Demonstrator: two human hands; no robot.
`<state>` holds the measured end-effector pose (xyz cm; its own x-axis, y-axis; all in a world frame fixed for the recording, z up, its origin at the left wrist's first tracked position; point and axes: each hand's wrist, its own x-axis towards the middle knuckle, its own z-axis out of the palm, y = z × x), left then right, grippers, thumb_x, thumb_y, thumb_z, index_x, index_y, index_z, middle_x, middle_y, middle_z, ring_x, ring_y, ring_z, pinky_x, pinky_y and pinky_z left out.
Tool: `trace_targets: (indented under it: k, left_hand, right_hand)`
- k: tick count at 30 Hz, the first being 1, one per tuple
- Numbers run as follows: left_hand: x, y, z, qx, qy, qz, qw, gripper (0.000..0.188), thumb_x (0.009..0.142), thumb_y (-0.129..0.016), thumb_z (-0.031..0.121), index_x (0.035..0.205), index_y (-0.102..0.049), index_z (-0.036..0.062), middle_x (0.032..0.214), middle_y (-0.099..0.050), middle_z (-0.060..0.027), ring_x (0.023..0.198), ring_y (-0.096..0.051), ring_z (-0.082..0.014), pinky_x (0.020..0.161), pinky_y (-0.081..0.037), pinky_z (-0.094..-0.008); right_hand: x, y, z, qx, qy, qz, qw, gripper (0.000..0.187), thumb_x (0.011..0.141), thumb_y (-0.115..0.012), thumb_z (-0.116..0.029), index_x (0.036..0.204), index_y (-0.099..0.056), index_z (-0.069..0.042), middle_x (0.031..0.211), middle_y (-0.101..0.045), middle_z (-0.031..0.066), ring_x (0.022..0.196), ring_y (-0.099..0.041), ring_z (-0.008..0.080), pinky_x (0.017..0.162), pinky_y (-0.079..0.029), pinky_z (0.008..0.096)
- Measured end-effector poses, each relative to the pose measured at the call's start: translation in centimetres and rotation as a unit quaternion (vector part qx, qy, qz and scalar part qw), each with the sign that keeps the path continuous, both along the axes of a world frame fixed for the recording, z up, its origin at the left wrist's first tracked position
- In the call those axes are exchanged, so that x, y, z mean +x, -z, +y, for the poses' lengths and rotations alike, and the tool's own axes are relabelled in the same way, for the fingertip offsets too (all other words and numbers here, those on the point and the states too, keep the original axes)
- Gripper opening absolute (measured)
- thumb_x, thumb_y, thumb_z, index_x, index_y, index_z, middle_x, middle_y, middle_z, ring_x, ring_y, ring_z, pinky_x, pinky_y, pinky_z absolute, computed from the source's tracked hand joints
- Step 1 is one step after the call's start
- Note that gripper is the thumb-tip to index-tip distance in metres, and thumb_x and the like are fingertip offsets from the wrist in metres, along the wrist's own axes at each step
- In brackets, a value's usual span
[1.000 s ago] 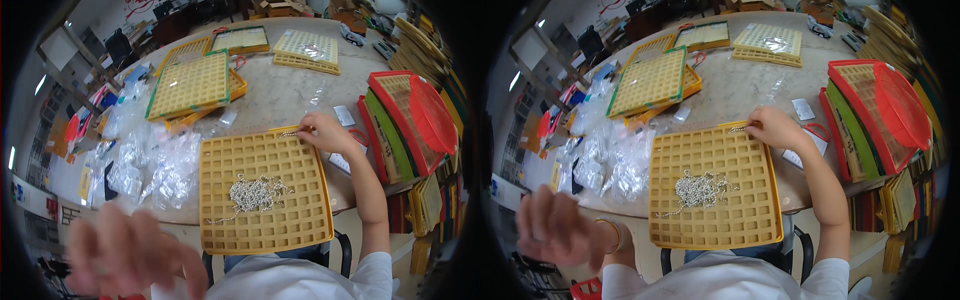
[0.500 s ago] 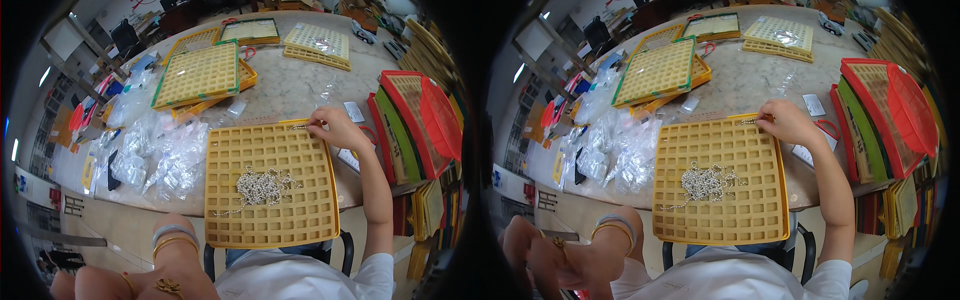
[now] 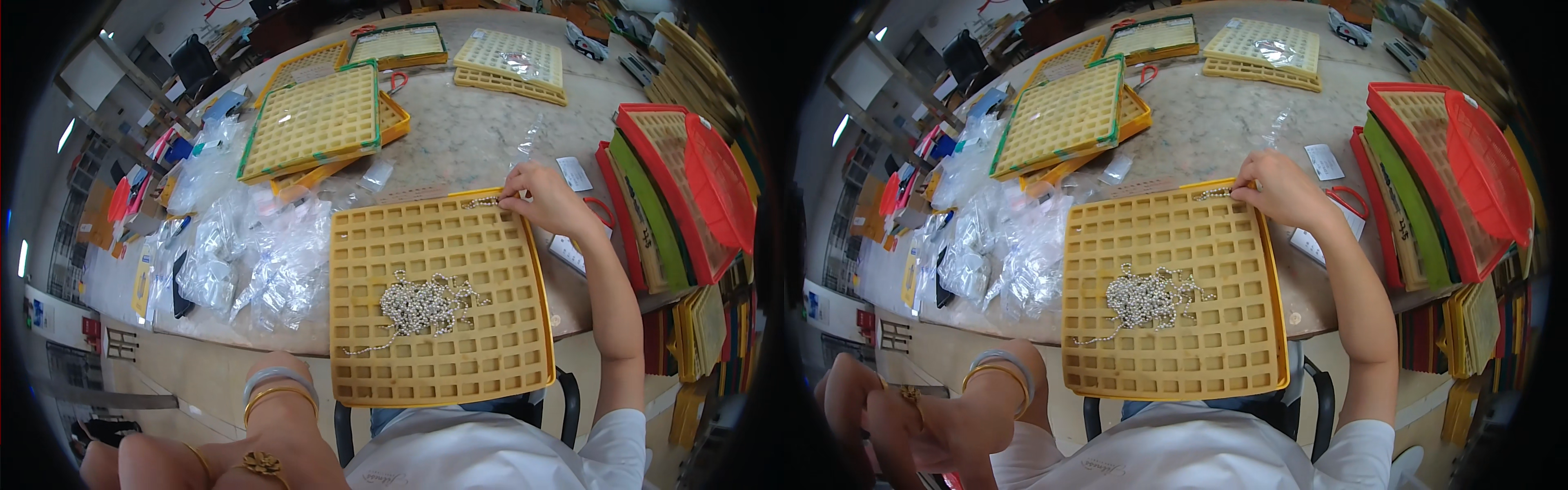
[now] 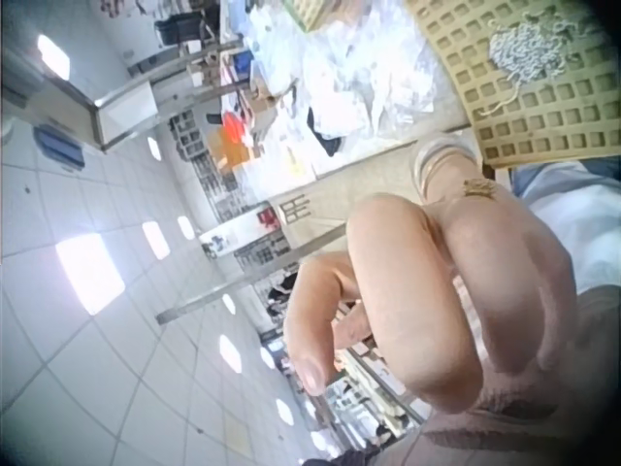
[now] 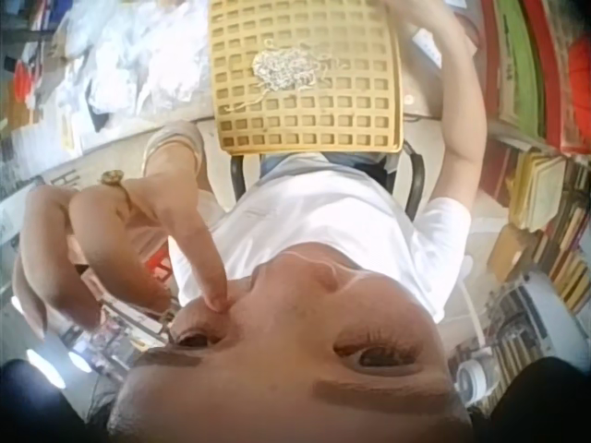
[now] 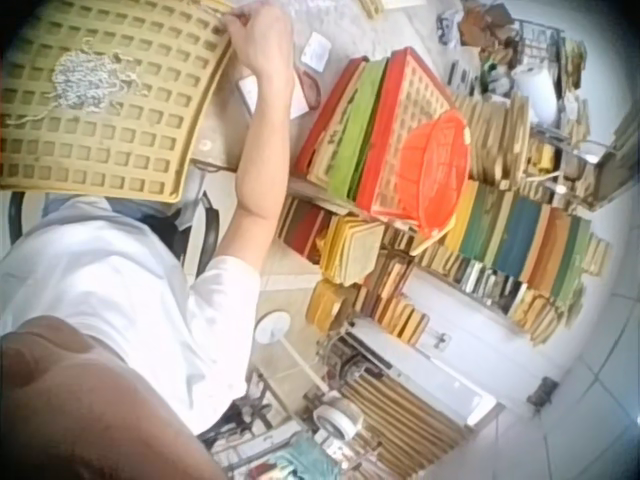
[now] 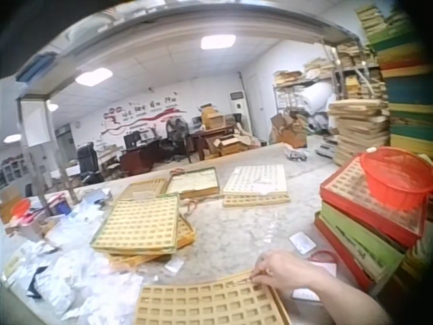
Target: The person cuts open a plastic bag containing silver-colored beaded chains and pours them into a yellow grid tray. They then pick up the chains one by one and arrange them neatly into the individual compartments of the tray.
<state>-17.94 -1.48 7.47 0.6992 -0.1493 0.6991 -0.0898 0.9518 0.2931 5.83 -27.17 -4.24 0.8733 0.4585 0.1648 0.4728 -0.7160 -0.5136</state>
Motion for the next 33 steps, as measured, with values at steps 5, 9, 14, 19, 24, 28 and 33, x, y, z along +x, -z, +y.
trace_targets:
  k: [5,9,14,19,24,28,33]
  left_hand:
    - [0.7,0.2,0.1,0.02,0.004,-0.006,1.0,0.064,0.078,-0.07,0.035,0.119,-0.043,-0.0067,0.116,-0.047,-0.021,0.102,-0.053,-0.0301,0.071,-0.052,-0.0373]
    - [7.2,-0.4,3.7,0.158,-0.112,-0.19,0.963,0.059,0.086,-0.063,0.041,0.127,-0.036,0.0072,0.13,-0.036,-0.0179,0.111,-0.043,-0.0265,0.061,-0.051,-0.0336]
    - [16.0,3.3,-1.3,0.534,-0.364,-0.067,0.76,0.011,0.086,-0.064,0.002,0.096,-0.066,-0.002,0.091,-0.064,-0.0108,0.077,-0.063,-0.0188,0.07,-0.052,-0.0276]
    - [22.4,9.4,-3.5,0.755,-0.328,-0.182,0.538,0.013,0.083,-0.065,0.008,0.093,-0.071,0.001,0.086,-0.068,-0.0168,0.082,-0.067,-0.0304,0.075,-0.053,-0.037]
    - [24.0,11.0,-3.7,0.778,-0.361,-0.235,0.457,0.014,0.081,-0.069,0.009,0.091,-0.072,0.0,0.081,-0.068,-0.0168,0.073,-0.067,-0.0277,0.069,-0.052,-0.036]
    - [24.7,12.0,-3.6,0.777,-0.357,-0.217,0.471,0.014,0.08,-0.071,0.01,0.091,-0.073,0.001,0.079,-0.068,-0.0154,0.072,-0.066,-0.0263,0.068,-0.052,-0.0348]
    - [24.5,11.5,-2.8,0.772,-0.332,-0.163,0.517,0.015,0.08,-0.073,0.012,0.091,-0.073,0.0011,0.078,-0.067,-0.0125,0.071,-0.066,-0.0239,0.065,-0.051,-0.0327]
  right_hand:
    - [0.2,0.7,-0.4,0.002,0.0,-0.016,1.0,0.013,0.081,-0.07,-0.015,0.086,-0.072,-0.003,0.091,-0.064,0.0125,0.094,-0.059,0.0302,0.084,-0.047,0.0388]
    - [0.2,0.7,0.2,0.008,-0.02,-0.041,0.999,0.011,0.08,-0.071,-0.014,0.084,-0.07,-0.004,0.091,-0.063,0.0102,0.094,-0.058,0.0273,0.084,-0.046,0.0369]
    - [0.9,0.8,-0.5,0.026,-0.036,-0.034,0.998,0.012,0.08,-0.069,-0.015,0.085,-0.068,-0.004,0.093,-0.063,0.0098,0.098,-0.057,0.028,0.087,-0.045,0.0369]
    - [1.1,1.0,-1.3,0.011,-0.042,-0.037,0.998,0.012,0.08,-0.069,-0.015,0.085,-0.068,-0.004,0.094,-0.064,0.01,0.098,-0.057,0.0281,0.089,-0.045,0.0368]
    - [1.3,0.6,-1.9,0.03,-0.038,-0.043,0.998,0.01,0.082,-0.068,-0.014,0.085,-0.069,-0.004,0.094,-0.064,0.0098,0.098,-0.057,0.0283,0.089,-0.045,0.0373]
    - [1.1,0.6,-1.4,0.012,-0.041,-0.05,0.998,0.009,0.084,-0.068,-0.013,0.087,-0.07,-0.004,0.094,-0.064,0.0093,0.098,-0.056,0.0282,0.088,-0.045,0.0375]
    - [0.7,0.7,-0.9,0.025,-0.034,-0.053,0.998,0.011,0.085,-0.067,-0.014,0.087,-0.069,-0.004,0.093,-0.064,0.0087,0.096,-0.056,0.0278,0.087,-0.045,0.0368]
